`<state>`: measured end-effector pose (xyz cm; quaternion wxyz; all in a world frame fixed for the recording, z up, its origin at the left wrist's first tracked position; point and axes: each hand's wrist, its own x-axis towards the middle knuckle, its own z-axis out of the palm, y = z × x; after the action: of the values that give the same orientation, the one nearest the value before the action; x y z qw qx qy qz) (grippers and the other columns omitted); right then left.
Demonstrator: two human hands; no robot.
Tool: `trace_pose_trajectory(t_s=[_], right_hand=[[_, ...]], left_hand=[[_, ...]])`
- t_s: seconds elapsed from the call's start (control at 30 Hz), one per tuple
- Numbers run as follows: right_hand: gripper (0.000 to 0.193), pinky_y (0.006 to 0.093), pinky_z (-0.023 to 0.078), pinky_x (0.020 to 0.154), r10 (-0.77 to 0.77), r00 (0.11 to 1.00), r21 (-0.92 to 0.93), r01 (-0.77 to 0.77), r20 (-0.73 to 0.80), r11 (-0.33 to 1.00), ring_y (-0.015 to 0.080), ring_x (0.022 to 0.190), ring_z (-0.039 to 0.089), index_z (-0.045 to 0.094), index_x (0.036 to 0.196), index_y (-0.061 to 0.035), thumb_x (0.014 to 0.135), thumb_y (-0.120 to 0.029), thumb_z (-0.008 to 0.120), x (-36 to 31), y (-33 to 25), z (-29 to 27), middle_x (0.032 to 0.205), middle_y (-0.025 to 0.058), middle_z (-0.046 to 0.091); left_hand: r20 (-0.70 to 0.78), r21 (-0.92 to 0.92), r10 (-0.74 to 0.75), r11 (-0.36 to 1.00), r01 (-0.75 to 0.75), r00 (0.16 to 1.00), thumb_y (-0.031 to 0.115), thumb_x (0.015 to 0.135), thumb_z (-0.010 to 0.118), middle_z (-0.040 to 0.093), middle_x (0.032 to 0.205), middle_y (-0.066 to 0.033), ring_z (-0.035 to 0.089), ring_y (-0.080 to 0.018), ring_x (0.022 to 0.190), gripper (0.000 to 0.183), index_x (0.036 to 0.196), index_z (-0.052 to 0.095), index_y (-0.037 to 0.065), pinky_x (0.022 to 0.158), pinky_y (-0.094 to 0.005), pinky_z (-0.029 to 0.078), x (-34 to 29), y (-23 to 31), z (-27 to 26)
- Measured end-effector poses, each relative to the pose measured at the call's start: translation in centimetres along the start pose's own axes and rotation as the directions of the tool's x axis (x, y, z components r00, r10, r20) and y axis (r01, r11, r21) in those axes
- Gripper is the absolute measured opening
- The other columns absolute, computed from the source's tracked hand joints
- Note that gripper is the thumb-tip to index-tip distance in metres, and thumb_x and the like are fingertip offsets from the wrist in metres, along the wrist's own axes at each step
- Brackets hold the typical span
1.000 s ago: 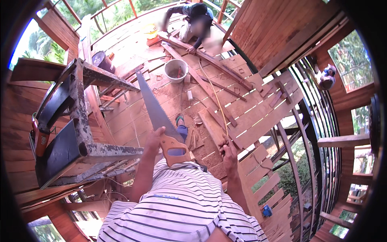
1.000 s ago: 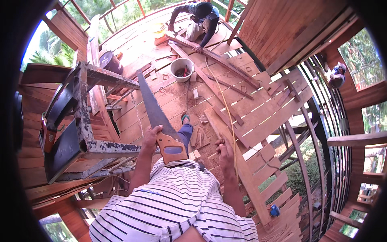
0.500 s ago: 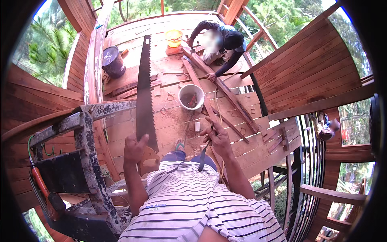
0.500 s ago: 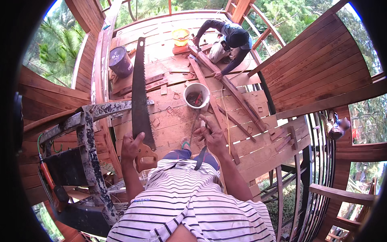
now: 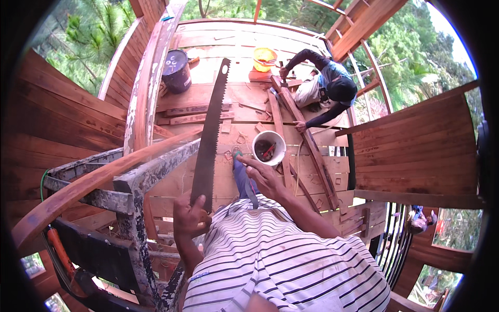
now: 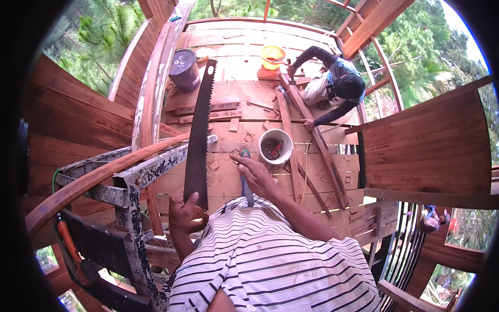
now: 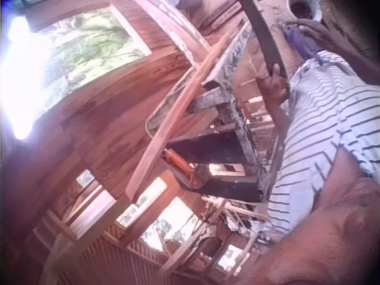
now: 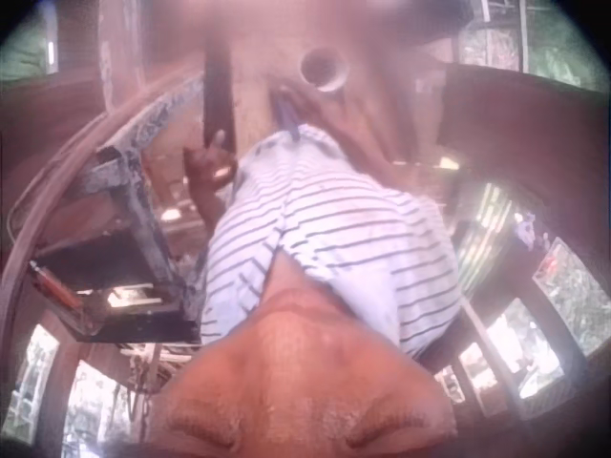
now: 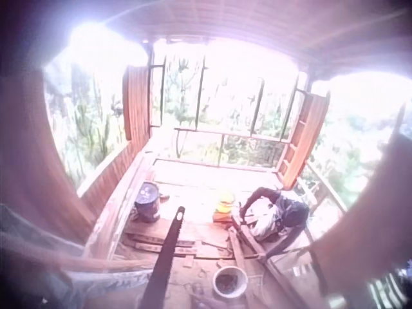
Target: The person uses a hand saw to cut a wooden plank on a construction site. They position the plank, saw through it, and then place the cut piece aside.
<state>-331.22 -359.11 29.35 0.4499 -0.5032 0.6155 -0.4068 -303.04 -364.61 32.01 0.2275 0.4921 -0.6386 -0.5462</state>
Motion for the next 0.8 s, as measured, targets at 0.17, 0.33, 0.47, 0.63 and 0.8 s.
trace_pose_trajectory(t_s=[0.17,0.33,0.47,0.63,0.8], right_hand=[[0.036,0.0326,0.052,0.078,-0.018,0.999,-0.012,0.019,0.048,1.0,0.0201,0.08,0.063,0.062,0.134,-0.0012,0.101,-0.008,0.049,9.8,0.8,-4.2,0.09,0.0128,0.067],[0.032,0.0249,0.047,0.06,0.01,1.0,0.099,-0.01,0.0,0.995,0.0077,0.063,0.053,0.058,0.135,-0.0052,0.106,-0.009,0.045,19.8,-0.3,-10.4,0.083,0.0042,0.065],[0.017,0.0227,0.043,0.052,-0.024,0.991,0.284,0.061,-0.134,0.957,0.0038,0.057,0.05,0.057,0.12,-0.0054,0.108,-0.006,0.045,26.7,-0.3,-15.9,0.085,0.0037,0.066],[0.014,0.0204,0.042,0.054,-0.081,0.959,0.382,0.185,-0.272,0.905,0.0035,0.061,0.052,0.061,0.112,-0.0043,0.107,-0.004,0.048,34.6,0.3,-22.7,0.094,0.0048,0.066],[0.031,0.0198,0.047,0.061,-0.118,0.904,0.364,0.281,-0.412,0.888,0.0057,0.074,0.056,0.055,0.134,0.0011,0.103,-0.004,0.054,36.8,0.3,-25.9,0.109,0.0063,0.065]], left_hand=[[-0.062,-0.063,0.03,0.997,-0.034,0.998,0.008,0.096,0.061,0.073,0.085,-0.0089,0.066,-0.0127,0.078,0.02,0.109,0.071,-0.004,0.071,-0.031,0.052,8.4,1.8,0.7],[-0.266,-0.147,-0.023,0.989,-0.017,0.964,0.012,0.098,0.063,0.069,0.082,-0.0014,0.061,-0.0081,0.076,0.019,0.108,0.071,-0.001,0.068,-0.0285,0.049,19.6,2.8,2.0],[-0.446,-0.461,-0.102,0.878,-0.131,0.889,0.013,0.1,0.064,0.065,0.086,0.0055,0.056,-0.0041,0.076,0.016,0.098,0.072,-0.001,0.069,-0.0241,0.044,27.6,6.9,3.2],[-0.649,-0.573,-0.195,0.761,-0.304,0.736,0.012,0.099,0.065,0.069,0.099,-0.0003,0.063,-0.0081,0.087,0.015,0.107,0.07,0.001,0.077,-0.0248,0.049,33.7,9.8,2.7],[-0.714,-0.58,-0.265,0.743,-0.335,0.648,0.014,0.095,0.068,0.07,0.103,-0.0041,0.07,-0.0179,0.086,0.017,0.11,0.067,0.005,0.078,-0.033,0.059,37.0,10.1,0.7]])
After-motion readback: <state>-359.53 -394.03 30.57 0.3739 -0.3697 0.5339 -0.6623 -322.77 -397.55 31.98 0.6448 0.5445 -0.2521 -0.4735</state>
